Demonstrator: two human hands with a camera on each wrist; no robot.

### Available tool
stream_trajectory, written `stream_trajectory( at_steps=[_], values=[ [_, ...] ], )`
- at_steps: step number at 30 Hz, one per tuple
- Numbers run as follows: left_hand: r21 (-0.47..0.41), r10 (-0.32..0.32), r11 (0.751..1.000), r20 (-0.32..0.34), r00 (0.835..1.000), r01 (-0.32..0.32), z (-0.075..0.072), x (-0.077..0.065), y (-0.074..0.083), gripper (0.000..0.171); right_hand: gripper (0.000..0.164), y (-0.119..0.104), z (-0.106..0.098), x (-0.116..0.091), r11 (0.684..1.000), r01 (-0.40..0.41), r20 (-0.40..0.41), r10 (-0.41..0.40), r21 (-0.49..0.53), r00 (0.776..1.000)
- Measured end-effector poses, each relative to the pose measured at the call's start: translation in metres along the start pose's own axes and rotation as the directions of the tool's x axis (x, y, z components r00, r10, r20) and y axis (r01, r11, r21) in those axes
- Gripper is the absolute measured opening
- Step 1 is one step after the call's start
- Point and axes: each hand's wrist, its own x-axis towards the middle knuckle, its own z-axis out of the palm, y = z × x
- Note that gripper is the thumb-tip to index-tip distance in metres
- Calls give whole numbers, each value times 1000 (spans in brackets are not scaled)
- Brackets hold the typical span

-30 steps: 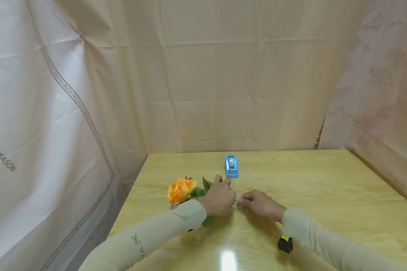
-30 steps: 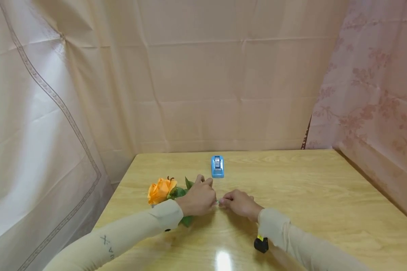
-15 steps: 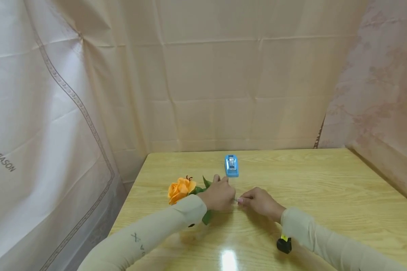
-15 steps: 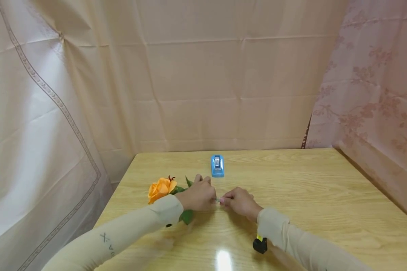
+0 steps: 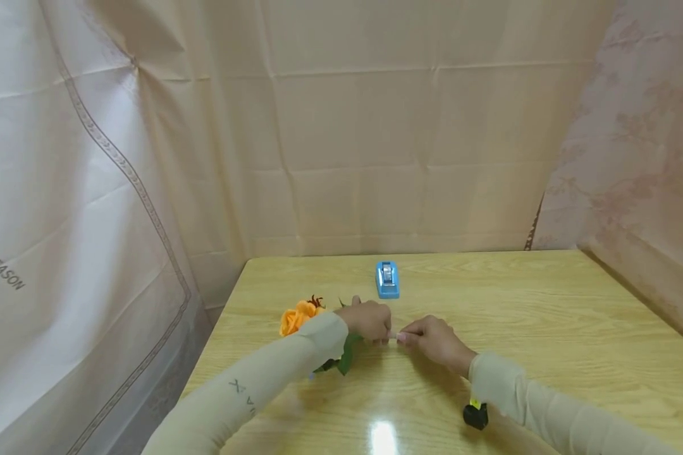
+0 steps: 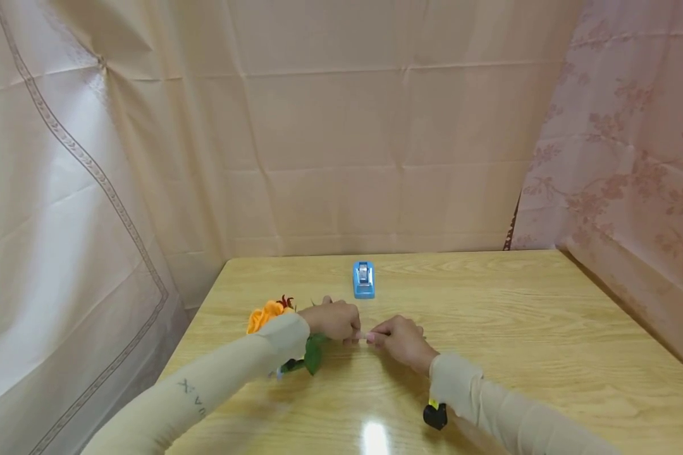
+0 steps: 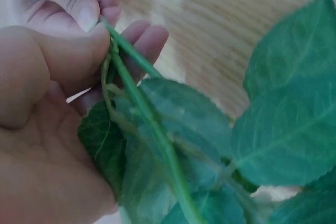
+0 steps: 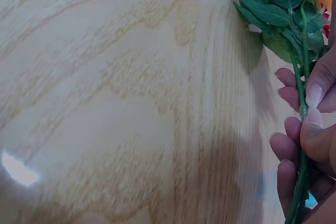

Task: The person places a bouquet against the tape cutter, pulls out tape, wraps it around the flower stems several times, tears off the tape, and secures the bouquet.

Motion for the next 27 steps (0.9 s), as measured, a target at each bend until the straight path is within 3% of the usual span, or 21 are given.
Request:
stream_trajectory(
  at_steps=[9, 14, 23, 27],
  values=[
    [189, 31, 982, -150, 988, -2, 12, 1, -3, 32, 23, 0, 2, 2, 1000, 15, 10, -15, 5, 1000],
    [252, 58, 968, -218, 974, -1, 16, 0, -3, 19, 23, 0, 2, 5, 1000, 8, 17, -8, 14, 1000],
    [316, 118, 948, -261, 958, -31, 23, -4, -4, 13, 24, 0, 0, 7, 999, -34, 45, 34, 5, 998],
    [345, 136, 938, -263, 955, -39, 26, -3, -6, 17, 29, 1, -2, 8, 999, -2, 64, 5, -41, 998]
  ],
)
